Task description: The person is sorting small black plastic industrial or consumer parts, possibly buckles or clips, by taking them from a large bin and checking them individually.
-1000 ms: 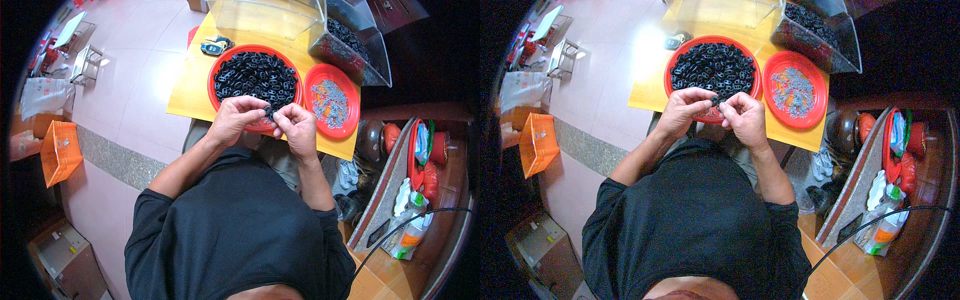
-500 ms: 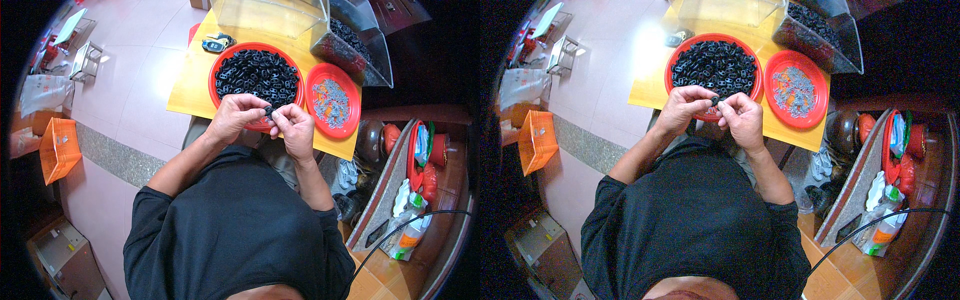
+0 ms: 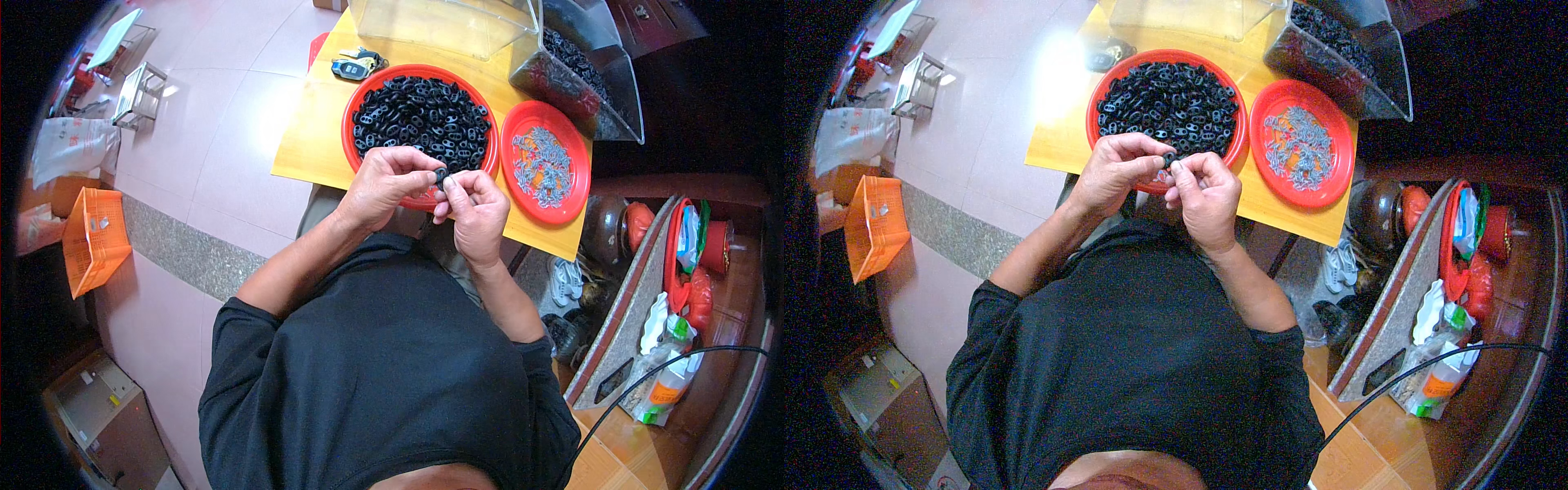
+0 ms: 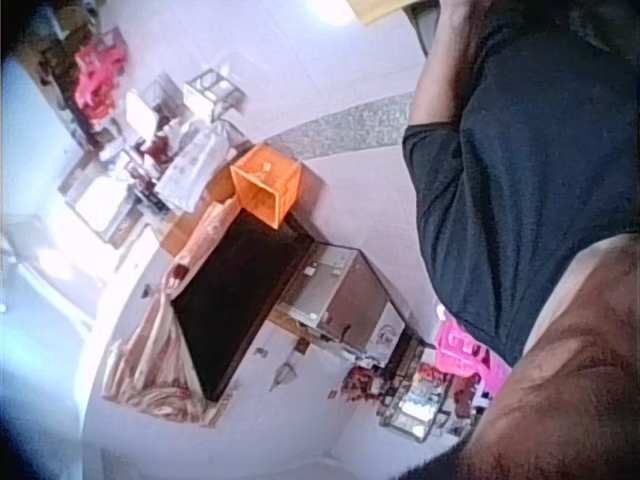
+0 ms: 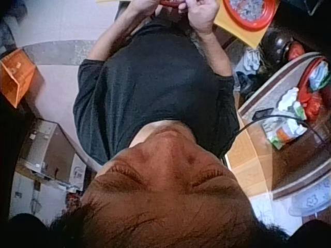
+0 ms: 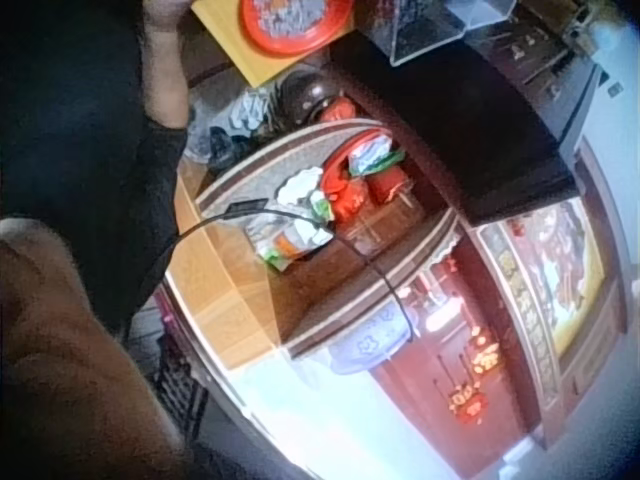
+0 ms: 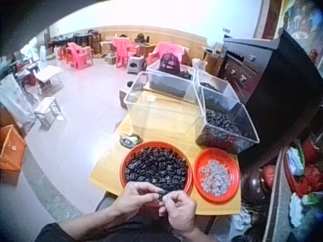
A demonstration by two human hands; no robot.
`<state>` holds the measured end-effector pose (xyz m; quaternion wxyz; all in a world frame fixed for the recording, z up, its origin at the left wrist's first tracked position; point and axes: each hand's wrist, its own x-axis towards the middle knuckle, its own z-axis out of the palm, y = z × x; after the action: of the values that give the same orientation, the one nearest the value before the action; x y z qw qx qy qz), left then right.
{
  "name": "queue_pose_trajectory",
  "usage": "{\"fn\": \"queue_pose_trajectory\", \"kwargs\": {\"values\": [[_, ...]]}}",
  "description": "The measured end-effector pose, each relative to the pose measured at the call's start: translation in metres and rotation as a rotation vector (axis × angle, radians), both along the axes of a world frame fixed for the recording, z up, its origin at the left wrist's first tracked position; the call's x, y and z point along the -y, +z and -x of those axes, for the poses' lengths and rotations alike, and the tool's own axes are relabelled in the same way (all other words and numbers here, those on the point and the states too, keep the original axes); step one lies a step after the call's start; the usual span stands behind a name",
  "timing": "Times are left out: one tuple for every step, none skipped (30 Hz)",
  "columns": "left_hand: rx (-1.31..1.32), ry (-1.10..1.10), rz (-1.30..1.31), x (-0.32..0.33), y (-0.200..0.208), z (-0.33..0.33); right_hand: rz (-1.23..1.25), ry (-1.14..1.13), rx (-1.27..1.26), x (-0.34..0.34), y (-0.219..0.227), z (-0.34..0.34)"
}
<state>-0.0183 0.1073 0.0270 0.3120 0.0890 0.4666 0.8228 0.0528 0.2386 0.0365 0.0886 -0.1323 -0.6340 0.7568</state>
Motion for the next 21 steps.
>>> {"fn": "queue_pose_trajectory", "kwargs": {"values": [[0.001,0.000,-0.001,0.000,-0.002,0.000,0.007,-0.031,-0.025,0.002,-0.004,-0.001],[-0.010,-0.020,-0.007,0.001,-0.005,0.001,0.015,-0.060,-0.050,0.004,-0.007,-0.001],[-0.021,-0.040,-0.013,0.002,-0.007,0.001,0.015,-0.059,-0.050,0.004,-0.009,-0.001],[-0.021,-0.038,-0.013,0.002,-0.008,0.001,0.022,-0.059,-0.075,0.005,-0.010,-0.001],[-0.020,-0.047,0.000,0.003,-0.008,0.002,0.031,-0.061,-0.100,0.005,-0.011,-0.002],[-0.020,-0.055,0.013,0.004,-0.008,0.002,0.031,-0.060,-0.100,0.003,-0.011,-0.001],[-0.020,-0.054,0.013,0.005,-0.007,0.004,0.049,-0.001,-0.105,-0.001,-0.011,-0.001],[-0.084,-0.083,0.030,0.007,-0.006,0.006,0.067,0.057,-0.110,-0.004,-0.010,-0.001],[-0.149,-0.111,0.047,0.007,-0.005,0.009,0.066,0.058,-0.109,-0.005,-0.008,-0.001],[-0.148,-0.111,0.046,0.007,-0.006,0.011,0.075,0.072,-0.127,-0.005,-0.004,0.000],[-0.101,-0.141,-0.020,0.007,-0.006,0.013,0.083,0.086,-0.146,-0.007,-0.001,0.000],[-0.054,-0.170,-0.086,0.006,-0.005,0.014,0.083,0.088,-0.146,-0.011,-0.002,-0.001],[-0.023,-0.207,-0.064,0.008,-0.003,0.016,-0.033,0.190,-0.167,-0.017,-0.004,-0.001],[-0.022,-0.207,-0.064,0.008,-0.001,0.016,-0.149,0.290,-0.188,-0.020,-0.005,-0.001],[-0.013,-0.213,-0.070,0.008,0.000,0.016,-0.221,0.293,-0.202,-0.020,-0.001,0.000],[-0.003,-0.219,-0.075,0.008,0.002,0.016,-0.221,0.294,-0.201,-0.021,-0.002,-0.001],[-0.003,-0.220,-0.075,0.007,0.005,0.016,-0.285,0.301,-0.253,-0.022,-0.003,-0.001],[0.044,-0.228,-0.086,0.006,0.009,0.014,-0.350,0.308,-0.305,-0.023,-0.003,-0.001],[0.091,-0.236,-0.097,0.006,0.011,0.012,-0.349,0.306,-0.304,-0.023,-0.003,-0.002],[0.091,-0.236,-0.097,0.005,0.011,0.012,-0.403,0.290,-0.328,-0.023,-0.003,-0.003],[0.091,-0.237,-0.105,0.005,0.010,0.011,-0.457,0.274,-0.352,-0.022,-0.004,-0.004]]}}
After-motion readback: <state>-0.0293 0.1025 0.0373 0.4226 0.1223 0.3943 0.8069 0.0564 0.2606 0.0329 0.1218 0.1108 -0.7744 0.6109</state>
